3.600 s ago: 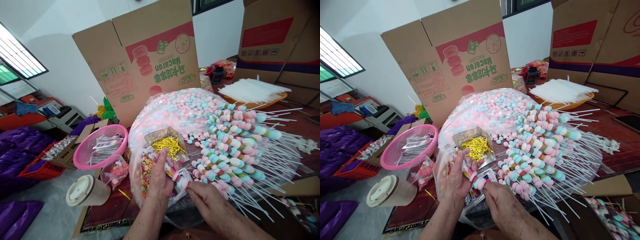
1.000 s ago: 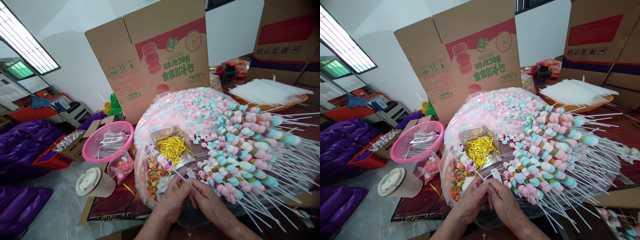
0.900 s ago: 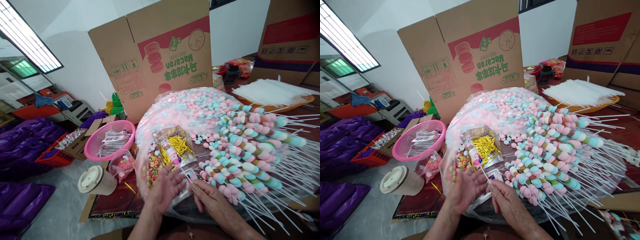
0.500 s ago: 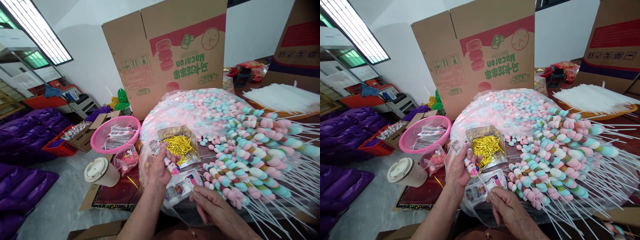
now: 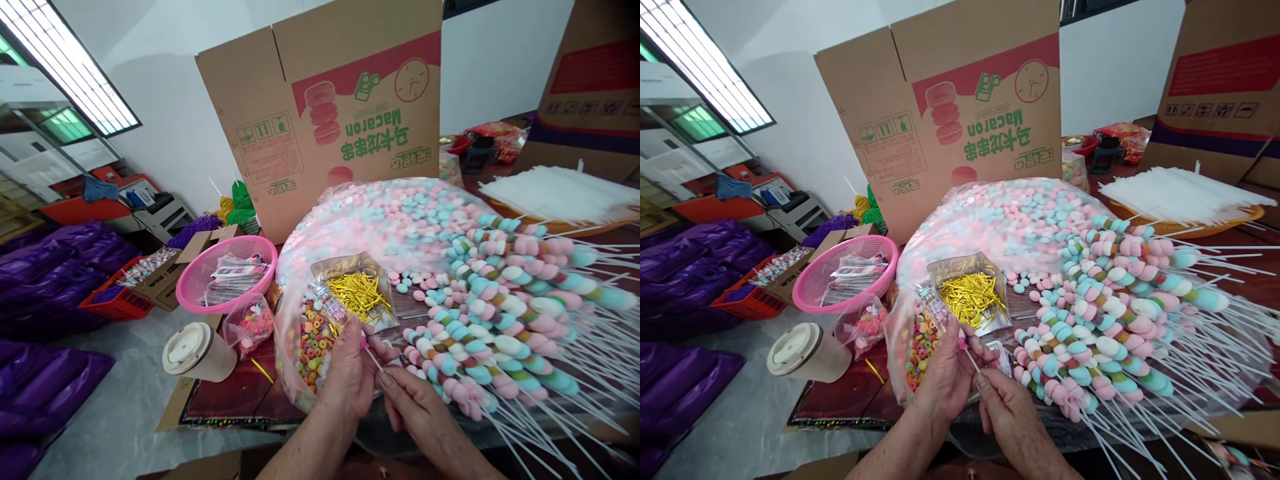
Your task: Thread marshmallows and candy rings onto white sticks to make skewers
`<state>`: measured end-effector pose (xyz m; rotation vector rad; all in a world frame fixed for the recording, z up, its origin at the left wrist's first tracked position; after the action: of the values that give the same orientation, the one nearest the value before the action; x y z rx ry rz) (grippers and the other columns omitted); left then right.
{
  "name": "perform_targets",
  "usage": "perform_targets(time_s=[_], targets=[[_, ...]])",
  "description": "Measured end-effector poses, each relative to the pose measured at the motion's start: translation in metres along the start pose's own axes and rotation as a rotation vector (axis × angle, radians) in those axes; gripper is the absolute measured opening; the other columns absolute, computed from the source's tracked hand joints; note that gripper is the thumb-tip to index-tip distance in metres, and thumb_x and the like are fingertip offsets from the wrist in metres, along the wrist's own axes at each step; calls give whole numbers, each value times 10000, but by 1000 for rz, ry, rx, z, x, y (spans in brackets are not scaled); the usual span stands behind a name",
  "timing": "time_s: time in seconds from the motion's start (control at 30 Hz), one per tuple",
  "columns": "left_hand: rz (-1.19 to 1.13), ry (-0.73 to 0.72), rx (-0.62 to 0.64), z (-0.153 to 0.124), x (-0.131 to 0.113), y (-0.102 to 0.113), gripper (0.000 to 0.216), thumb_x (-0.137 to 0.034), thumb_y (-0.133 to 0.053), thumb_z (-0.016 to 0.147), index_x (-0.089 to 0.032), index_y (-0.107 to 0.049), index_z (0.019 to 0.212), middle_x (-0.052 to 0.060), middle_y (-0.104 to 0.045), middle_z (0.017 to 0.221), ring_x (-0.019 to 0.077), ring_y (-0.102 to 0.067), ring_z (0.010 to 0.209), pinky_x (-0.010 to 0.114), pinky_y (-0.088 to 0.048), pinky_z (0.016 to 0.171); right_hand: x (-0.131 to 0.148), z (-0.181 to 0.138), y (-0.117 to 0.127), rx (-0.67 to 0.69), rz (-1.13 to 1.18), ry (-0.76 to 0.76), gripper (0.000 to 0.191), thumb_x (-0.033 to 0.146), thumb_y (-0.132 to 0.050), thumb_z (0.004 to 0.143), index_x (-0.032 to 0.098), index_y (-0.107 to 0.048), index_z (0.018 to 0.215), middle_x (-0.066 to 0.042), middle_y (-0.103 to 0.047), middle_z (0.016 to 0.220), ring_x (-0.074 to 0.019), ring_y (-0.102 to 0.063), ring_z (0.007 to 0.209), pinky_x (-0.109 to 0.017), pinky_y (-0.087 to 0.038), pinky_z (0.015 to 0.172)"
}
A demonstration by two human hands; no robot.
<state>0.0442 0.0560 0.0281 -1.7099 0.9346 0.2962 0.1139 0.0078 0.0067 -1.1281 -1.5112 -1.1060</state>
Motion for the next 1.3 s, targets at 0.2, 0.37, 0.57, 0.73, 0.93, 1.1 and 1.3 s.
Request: perform_targets(time_s=[0.2,0.37,0.57,0.73,0.93,1.1,1.3], targets=[[682,-514,-153,-7,-28,44,258,-336,-664,679,-170,-598,866,37,-651,796,147,-603,730,279,-476,708,0,-1,10,59,214,-96,368,522,-361,834,197,-490,716,80,-421,384,-79,-292,400,-226,-237,469],[1204,-888,-138,-18,-55,35,129,-197,-618,687,-194,-674,803,37,-679,746,160,-601,697,295,-469,727,4,-3,5,69,206,-104,372,523,-379,829,192,-482,695,75,-433,390,-73,-294,407,-222,-226,462],[1131,-787,-63,-19,-65,23,162,-119,-622,655,-243,-708,713,19,-645,639,155,-540,613,275,-431,745,9,-6,0,99,162,-97,402,546,-366,820,192,-490,674,72,-420,371,-75,-295,389,-221,-224,449],[942,-656,0,-15,-69,31,215,-98,-665,598,-240,-721,749,58,-685,751,204,-581,734,294,-418,795,9,-10,0,132,206,-147,412,567,-377,797,190,-495,682,76,-407,351,-63,-236,358,-212,-176,415],[1075,-688,11,-6,-66,40,223,-122,-654,609,-259,-707,777,54,-688,769,205,-598,749,301,-426,783,8,-12,-4,174,299,-214,406,575,-420,759,181,-506,707,84,-393,327,-52,-203,330,-196,-121,378],[1175,-741,2,0,-62,40,181,-113,-614,629,-235,-696,735,38,-650,695,168,-549,662,256,-400,701,7,-12,-8,166,374,-238,397,569,-436,743,181,-509,703,83,-401,320,-50,-200,313,-192,-107,355],[1172,-731,25,-8,-42,36,173,-78,-605,617,-224,-689,656,29,-603,612,161,-504,619,253,-377,695,-2,-5,-9,68,433,-269,363,564,-447,733,202,-473,709,92,-400,319,-51,-176,297,-187,-100,333]])
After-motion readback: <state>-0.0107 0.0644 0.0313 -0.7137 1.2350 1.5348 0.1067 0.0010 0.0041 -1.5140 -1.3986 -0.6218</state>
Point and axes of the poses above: each hand's wrist, its own z-axis towards the middle knuckle, its own y-axis out of the back of the hand, x = y × z, the point moved 5 cm from there along z, towards the middle knuckle
